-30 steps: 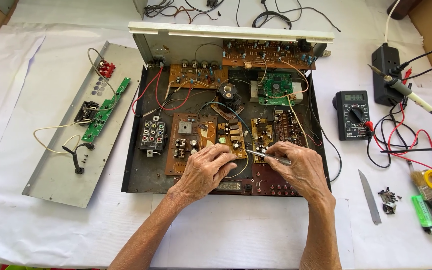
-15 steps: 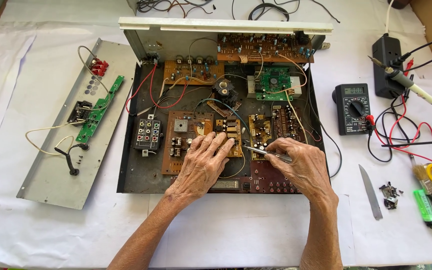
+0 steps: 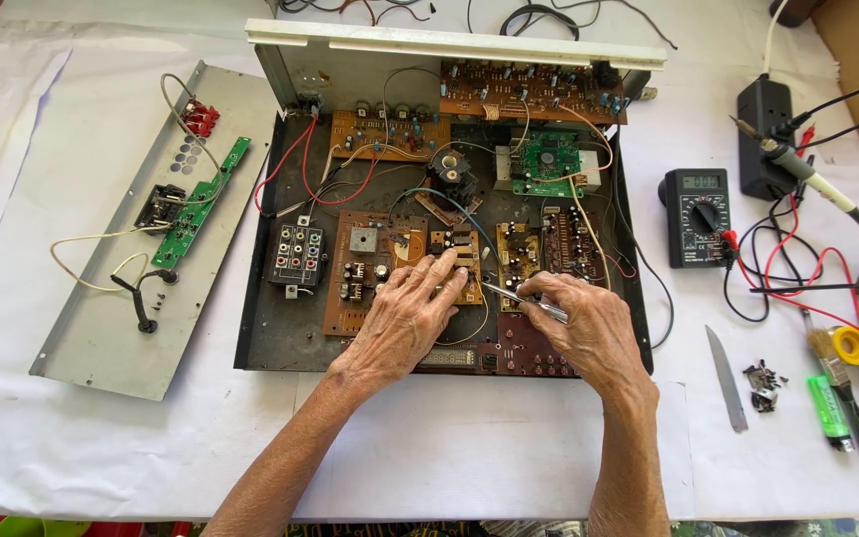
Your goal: The person uses a screwdriver to adjust components on an open electronic device's circuit board. They then use a lighter to heat a wire and manipulate it with their hands.
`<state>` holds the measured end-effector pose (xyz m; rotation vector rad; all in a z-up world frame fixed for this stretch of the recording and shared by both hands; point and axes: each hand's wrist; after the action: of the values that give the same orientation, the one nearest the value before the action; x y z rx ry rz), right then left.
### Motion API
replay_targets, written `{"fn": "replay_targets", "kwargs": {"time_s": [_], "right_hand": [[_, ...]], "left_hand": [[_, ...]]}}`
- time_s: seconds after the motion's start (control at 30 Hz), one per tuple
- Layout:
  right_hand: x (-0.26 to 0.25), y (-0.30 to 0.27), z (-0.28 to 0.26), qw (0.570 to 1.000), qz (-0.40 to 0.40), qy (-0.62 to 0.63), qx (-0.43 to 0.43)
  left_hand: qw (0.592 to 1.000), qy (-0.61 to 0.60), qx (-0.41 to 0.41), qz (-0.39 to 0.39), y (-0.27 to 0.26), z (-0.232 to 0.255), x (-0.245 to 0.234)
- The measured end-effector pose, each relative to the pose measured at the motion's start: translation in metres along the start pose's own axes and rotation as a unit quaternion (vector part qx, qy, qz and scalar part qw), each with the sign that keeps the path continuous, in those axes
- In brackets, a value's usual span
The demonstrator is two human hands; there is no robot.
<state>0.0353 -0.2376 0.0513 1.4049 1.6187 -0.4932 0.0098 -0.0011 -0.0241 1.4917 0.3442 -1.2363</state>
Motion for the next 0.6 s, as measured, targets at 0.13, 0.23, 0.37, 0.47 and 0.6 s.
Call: {"fn": "replay_targets", "kwargs": {"time_s": [0.13, 0.23, 0.37, 0.47, 0.6], "right_hand": [[0.004, -0.008, -0.003, 1.0, 0.01, -0.022, -0.004], [0.012, -0.016, -0.001, 1.0, 0.017, -0.022, -0.002], [0.021, -0.027, 0.0, 0.998, 0.035, -0.042, -0.008], [0.033, -0.036, 0.007, 0.997, 0.055, -0.048, -0.007], [0.043, -0.049, 0.005, 0.995, 0.099, -0.029, 0.002]], "left_hand": [[0.996, -0.064, -0.048, -0.026, 0.017, 0.004, -0.001], [0.991, -0.091, -0.096, -0.036, 0.027, 0.008, 0.006], [0.986, -0.086, -0.139, -0.029, 0.031, 0.006, 0.024], [0.982, -0.098, -0.158, -0.033, 0.037, 0.007, 0.014], [0.98, -0.106, -0.161, -0.059, 0.04, 0.004, 0.008]]}}
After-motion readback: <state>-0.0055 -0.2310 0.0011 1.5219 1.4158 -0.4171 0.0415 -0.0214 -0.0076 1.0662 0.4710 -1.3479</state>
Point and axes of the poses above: each hand's wrist, its own y-axis towards the middle knuckle, its own x-axis out of the palm, z = x × y, and after that the axes turned 10 degrees about z, right-handed
